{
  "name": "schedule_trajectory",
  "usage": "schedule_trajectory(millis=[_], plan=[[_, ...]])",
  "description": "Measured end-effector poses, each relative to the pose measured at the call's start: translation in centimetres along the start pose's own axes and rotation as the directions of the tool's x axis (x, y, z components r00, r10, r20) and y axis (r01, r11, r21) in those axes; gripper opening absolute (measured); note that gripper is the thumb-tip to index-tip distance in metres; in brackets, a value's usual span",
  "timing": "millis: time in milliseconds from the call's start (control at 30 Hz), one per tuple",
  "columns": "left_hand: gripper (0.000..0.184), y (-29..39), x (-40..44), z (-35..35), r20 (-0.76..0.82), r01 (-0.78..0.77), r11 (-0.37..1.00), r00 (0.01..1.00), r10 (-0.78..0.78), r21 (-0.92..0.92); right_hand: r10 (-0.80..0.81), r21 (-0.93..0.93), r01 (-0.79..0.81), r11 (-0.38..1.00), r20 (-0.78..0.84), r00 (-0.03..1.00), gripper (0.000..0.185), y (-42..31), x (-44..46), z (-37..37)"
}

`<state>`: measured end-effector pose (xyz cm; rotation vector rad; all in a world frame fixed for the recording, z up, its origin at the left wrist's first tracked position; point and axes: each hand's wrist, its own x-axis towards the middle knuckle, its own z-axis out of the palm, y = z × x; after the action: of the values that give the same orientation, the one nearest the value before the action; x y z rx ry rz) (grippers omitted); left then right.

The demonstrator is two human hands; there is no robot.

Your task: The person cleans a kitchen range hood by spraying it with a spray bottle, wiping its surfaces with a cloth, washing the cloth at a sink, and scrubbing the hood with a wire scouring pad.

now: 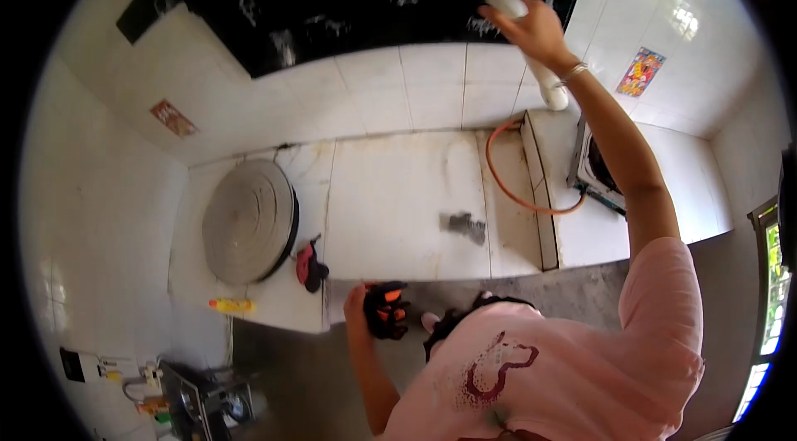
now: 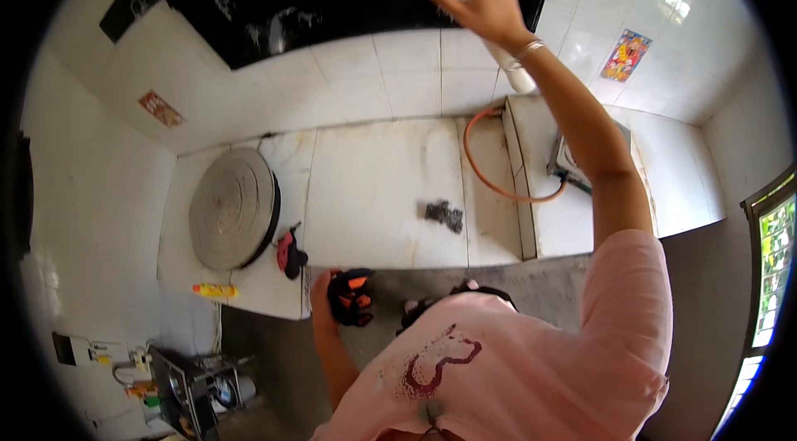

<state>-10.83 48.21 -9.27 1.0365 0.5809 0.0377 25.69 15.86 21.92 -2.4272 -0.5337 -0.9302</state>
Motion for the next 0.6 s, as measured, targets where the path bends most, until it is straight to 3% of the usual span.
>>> schedule_trajectory(millis=[67, 100, 133, 200, 267, 333, 400, 533, 567, 600], plan=[[0.043, 0.0, -1.1, -0.6, -0.046, -0.016, 0.999, 0.999, 0.014, -0.036, 0.087, 0.391, -0.157, 0.907, 0.190, 0.978, 0.064, 2.9, -4.0, 1.1], [0.045, 0.0, -1.3, -1.0, -0.049, 0.000, 1.000, 0.999, -0.001, -0.020, 0.117, 0.454, -0.231, 0.860, 0.266, 0.957, 0.058, 4.3, -6.5, 1.9], [0.046, -0.9, -0.9, -2.5, -0.009, 0.013, 1.000, 1.000, -0.013, -0.002, 0.176, 0.430, -0.368, 0.824, 0.423, 0.889, 0.051, 5.6, -8.8, 2.5], [0.046, -2.8, -0.2, -4.2, -0.035, 0.136, 0.980, 0.989, -0.143, -0.144, 0.273, 0.495, -0.531, 0.688, 0.502, 0.821, 0.045, 6.9, -14.9, 4.5], [0.045, -3.1, -0.2, -4.3, -0.008, 0.224, 0.962, 0.974, -0.228, -0.159, 0.255, 0.463, -0.617, 0.636, 0.629, 0.734, 0.048, 9.4, -21.0, 8.6], [0.045, -2.9, 0.2, -3.9, 0.021, 0.300, 0.940, 0.954, -0.300, -0.165, 0.257, 0.519, -0.771, 0.370, 0.740, 0.622, 0.056, 7.4, -26.1, 10.8], [0.046, -2.6, 0.6, -2.5, 0.070, 0.322, 0.934, 0.946, -0.315, -0.152, 0.373, 0.304, -0.822, 0.481, 0.778, 0.506, 0.067, 6.7, -29.7, 14.4], [0.046, -1.3, 1.0, 0.1, 0.107, 0.326, 0.937, 0.944, -0.314, -0.124, 0.464, 0.277, -0.799, 0.533, 0.695, 0.550, 0.080, 3.0, -32.8, 21.1], [0.046, -0.9, 0.8, 0.2, 0.108, 0.375, 0.922, 0.925, -0.364, -0.099, 0.438, 0.304, -0.862, 0.406, 0.763, 0.476, 0.080, 0.2, -30.7, 19.7], [0.046, -0.5, 1.2, 0.3, 0.117, 0.407, 0.911, 0.910, -0.397, -0.070, 0.421, 0.370, -0.800, 0.473, 0.703, 0.574, 0.078, 1.3, -33.5, 25.1]])
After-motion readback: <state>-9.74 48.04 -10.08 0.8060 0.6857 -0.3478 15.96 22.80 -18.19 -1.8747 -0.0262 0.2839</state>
